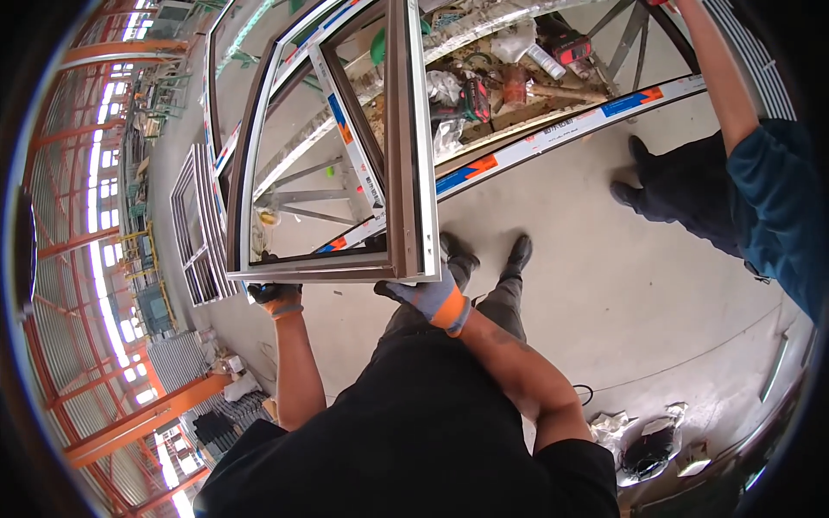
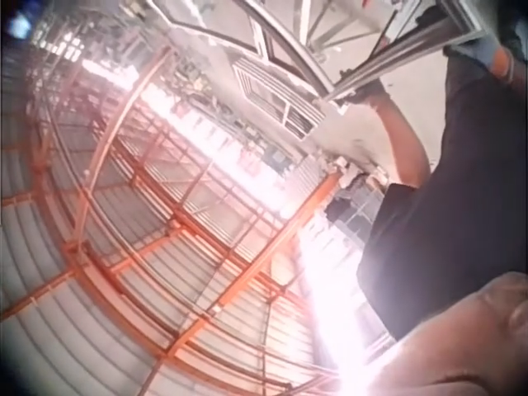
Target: Assembling and securing window frame components using tools like a drill and caulking gun.
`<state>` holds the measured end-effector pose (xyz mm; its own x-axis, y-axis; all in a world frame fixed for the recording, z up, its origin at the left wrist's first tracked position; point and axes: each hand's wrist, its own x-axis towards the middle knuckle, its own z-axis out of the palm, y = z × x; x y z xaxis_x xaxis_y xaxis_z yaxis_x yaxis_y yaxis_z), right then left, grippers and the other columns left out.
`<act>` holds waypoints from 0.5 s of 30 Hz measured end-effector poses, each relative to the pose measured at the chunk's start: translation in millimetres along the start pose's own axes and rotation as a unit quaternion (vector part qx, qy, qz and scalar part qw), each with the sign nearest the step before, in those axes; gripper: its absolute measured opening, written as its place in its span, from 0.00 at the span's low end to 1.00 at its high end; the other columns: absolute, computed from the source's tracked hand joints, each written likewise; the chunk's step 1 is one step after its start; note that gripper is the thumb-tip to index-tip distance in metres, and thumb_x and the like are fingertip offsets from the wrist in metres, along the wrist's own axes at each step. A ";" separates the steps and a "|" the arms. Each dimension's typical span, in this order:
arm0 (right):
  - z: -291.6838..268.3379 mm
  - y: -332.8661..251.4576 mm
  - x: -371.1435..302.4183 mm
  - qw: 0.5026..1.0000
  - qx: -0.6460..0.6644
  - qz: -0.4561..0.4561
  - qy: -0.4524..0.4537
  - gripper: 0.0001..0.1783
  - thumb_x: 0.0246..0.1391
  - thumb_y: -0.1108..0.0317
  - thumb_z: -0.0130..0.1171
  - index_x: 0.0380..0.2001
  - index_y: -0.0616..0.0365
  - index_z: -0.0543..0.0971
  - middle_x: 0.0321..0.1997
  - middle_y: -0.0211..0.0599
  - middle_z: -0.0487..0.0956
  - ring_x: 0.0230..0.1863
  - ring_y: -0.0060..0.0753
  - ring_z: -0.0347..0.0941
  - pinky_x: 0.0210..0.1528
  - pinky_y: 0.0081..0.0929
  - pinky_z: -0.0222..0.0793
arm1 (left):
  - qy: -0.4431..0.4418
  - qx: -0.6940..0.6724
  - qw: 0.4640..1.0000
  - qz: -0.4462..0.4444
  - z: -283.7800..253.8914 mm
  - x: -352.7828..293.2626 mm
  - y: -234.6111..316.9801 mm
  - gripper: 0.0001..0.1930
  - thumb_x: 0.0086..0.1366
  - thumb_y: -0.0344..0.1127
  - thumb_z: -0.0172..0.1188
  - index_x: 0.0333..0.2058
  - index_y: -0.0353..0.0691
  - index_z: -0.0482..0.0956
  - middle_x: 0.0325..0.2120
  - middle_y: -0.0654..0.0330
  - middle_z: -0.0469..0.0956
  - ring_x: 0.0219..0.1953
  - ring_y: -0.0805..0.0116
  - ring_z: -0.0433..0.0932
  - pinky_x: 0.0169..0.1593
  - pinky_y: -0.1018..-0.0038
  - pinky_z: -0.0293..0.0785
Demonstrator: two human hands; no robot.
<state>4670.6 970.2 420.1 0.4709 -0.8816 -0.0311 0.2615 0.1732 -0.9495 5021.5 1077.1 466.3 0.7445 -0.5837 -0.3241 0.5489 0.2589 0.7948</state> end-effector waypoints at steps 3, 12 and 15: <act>-4.4 -14.2 0.2 1.000 0.000 0.000 -0.006 0.37 0.44 0.61 0.73 0.57 0.56 0.71 0.56 0.40 0.75 0.58 0.41 0.71 0.61 0.35 0.66 | 0.031 0.007 0.999 -0.005 11.4 -3.4 -4.1 0.37 0.61 0.70 0.40 0.54 0.45 0.74 0.49 0.61 0.76 0.53 0.56 0.71 0.58 0.49 0.66; -31.6 -52.5 -0.8 0.998 0.007 -0.030 -0.061 0.41 0.43 0.64 0.73 0.60 0.62 0.68 0.59 0.44 0.73 0.60 0.39 0.70 0.62 0.33 0.64 | -0.049 -0.079 0.994 -0.053 31.7 -10.1 -3.2 0.38 0.57 0.68 0.46 0.48 0.36 0.75 0.42 0.56 0.76 0.48 0.57 0.74 0.57 0.54 0.69; -55.0 -60.7 -7.6 0.989 0.086 0.013 -0.117 0.36 0.48 0.66 0.68 0.60 0.65 0.68 0.61 0.46 0.72 0.60 0.37 0.68 0.62 0.33 0.62 | -0.039 -0.140 0.986 -0.079 32.0 -11.8 -5.7 0.36 0.56 0.67 0.47 0.46 0.36 0.75 0.41 0.56 0.76 0.47 0.57 0.74 0.56 0.56 0.69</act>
<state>4604.8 942.2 460.8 0.6564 -0.7534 0.0375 0.3766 0.2842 -0.8817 4997.4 1057.9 482.0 0.6153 -0.6886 -0.3836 0.7479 0.3562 0.5602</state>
